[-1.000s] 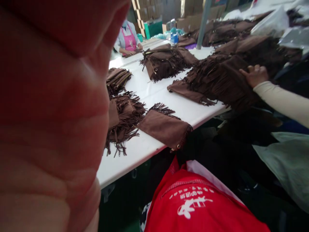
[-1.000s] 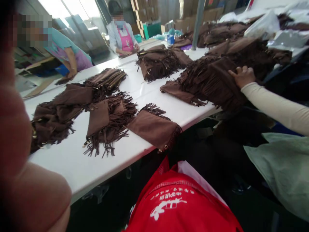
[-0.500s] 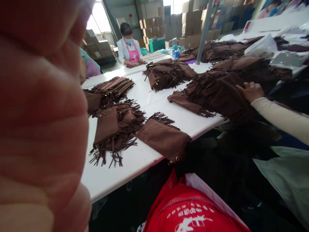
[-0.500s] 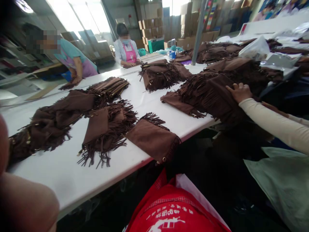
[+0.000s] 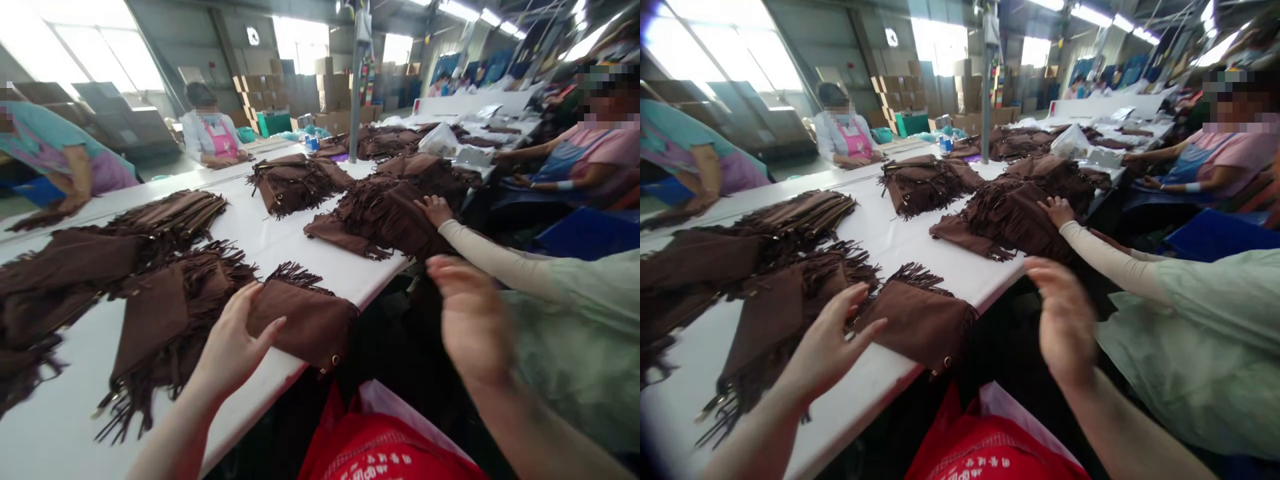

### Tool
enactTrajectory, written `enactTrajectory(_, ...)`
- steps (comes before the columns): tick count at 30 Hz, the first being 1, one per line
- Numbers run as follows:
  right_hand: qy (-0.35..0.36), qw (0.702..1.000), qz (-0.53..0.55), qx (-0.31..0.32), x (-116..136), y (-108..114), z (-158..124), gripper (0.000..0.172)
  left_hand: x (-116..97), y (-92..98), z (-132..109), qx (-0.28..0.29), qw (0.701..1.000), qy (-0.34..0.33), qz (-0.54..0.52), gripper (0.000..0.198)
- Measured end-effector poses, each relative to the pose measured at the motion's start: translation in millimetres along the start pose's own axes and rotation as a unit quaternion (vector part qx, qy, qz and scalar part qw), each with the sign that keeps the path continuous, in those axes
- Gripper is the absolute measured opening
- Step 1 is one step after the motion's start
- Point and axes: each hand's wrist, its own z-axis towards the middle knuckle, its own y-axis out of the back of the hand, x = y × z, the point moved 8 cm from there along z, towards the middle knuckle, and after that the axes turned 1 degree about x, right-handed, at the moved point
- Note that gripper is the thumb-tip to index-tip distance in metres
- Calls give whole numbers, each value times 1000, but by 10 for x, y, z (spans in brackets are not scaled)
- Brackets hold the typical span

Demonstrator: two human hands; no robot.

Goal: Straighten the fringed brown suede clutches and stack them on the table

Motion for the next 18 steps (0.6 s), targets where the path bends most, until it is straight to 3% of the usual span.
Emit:
enactTrajectory(1,3,998,59,30,-30,-217,-399,59,193,-221,49,9,999,49,18,76)
enactTrajectory(2,-20,970,221,98,-84,-530,-772,37,406,-472,71,36,994,98,43,77)
enactTrajectory(4,-114,868,403,266,-146,-1222,-1425,46,795,-882,58,58,978,174,97,80)
enactTrajectory(6,-170,774,485,370,-100,-1679,-1832,47,1036,-1166,13,68,963,216,147,79)
enactTrajectory(8,-201,717,503,439,-36,-1944,-2034,39,1093,-1299,-19,53,956,218,190,77)
enactTrajectory(9,-212,704,496,462,-23,-2036,-2094,34,1077,-1324,-27,40,955,211,205,76)
enactTrajectory(11,-238,707,459,483,-85,-2197,-2196,25,1029,-1335,-33,19,956,195,220,75)
enactTrajectory(15,-283,761,347,469,-478,-2467,-2423,12,1043,-1332,-38,9,958,188,216,73)
enactTrajectory(18,-295,780,298,465,-725,-2529,-2485,7,1080,-1323,-44,2,959,188,211,71)
